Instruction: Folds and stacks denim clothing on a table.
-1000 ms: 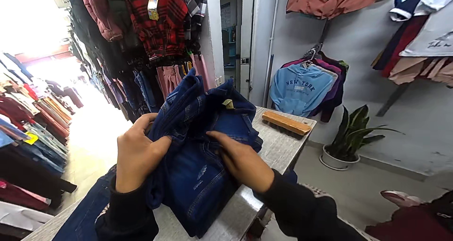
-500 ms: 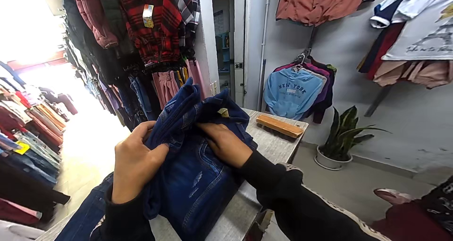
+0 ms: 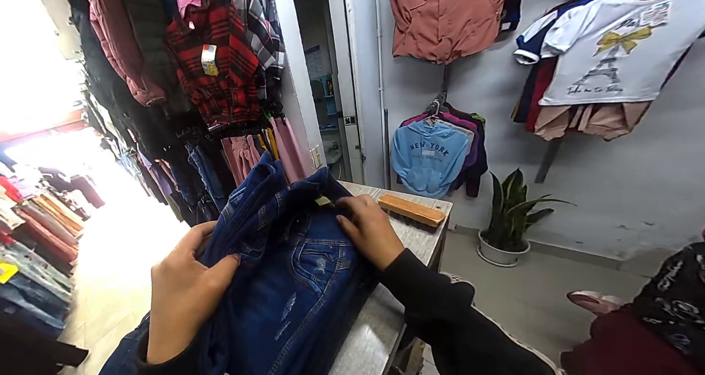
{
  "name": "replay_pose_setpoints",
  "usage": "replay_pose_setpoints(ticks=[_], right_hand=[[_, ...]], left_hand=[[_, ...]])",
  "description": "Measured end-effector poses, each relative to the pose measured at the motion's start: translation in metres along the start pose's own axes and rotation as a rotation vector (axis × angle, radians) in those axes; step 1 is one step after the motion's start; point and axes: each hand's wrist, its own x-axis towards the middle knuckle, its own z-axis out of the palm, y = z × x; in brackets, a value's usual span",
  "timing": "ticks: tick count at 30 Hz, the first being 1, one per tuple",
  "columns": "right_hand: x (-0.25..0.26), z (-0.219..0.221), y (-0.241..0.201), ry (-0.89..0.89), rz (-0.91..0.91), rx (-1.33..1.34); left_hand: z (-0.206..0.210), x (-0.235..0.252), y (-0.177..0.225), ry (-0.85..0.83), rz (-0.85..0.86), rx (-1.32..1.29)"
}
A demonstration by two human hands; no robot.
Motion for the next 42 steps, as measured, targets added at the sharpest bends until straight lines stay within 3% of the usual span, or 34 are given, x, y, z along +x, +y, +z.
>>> replay_pose_setpoints(ticks=[8, 13, 17, 21, 26, 32, 37, 40, 42], right_hand=[[0.004, 0.002, 0.017, -0.035, -0.099, -0.068], [0.014, -0.013, -0.002, -0.291, 0.193, -0.179], [-0.006, -0.001, 0.016, 0.011, -0.172, -0.019], [-0.037, 0.018, 0.044, 0.060, -0.295, 0.104], [-0.047, 0.023, 0.053, 0.003, -0.259, 0.097], [-0.019, 0.005, 0.018, -0.050, -0.238, -0.127], [0.006, -0.007, -0.009, -0.267, 0.014, -0.325], [0.001, -0.009, -0.013, -0.301, 0.072, -0.297], [-0.005, -0.003, -0.004, -0.255, 0.019, -0.241]], left_hand=[[0.003, -0.003, 0.007, 0.011, 0.015, -0.001], [0.004, -0.003, 0.007, -0.007, 0.037, 0.021], [0.006, -0.002, 0.004, 0.012, 0.036, 0.036], [0.005, -0.001, 0.003, 0.006, 0.020, 0.039], [0.007, 0.001, 0.001, -0.001, 0.041, 0.043], [0.007, 0.000, 0.002, -0.001, 0.034, 0.050], [0.004, 0.004, -0.004, 0.001, 0.013, 0.048], [0.005, 0.005, -0.001, -0.013, -0.017, 0.018], [0.005, 0.001, 0.003, -0.006, -0.003, 0.013]])
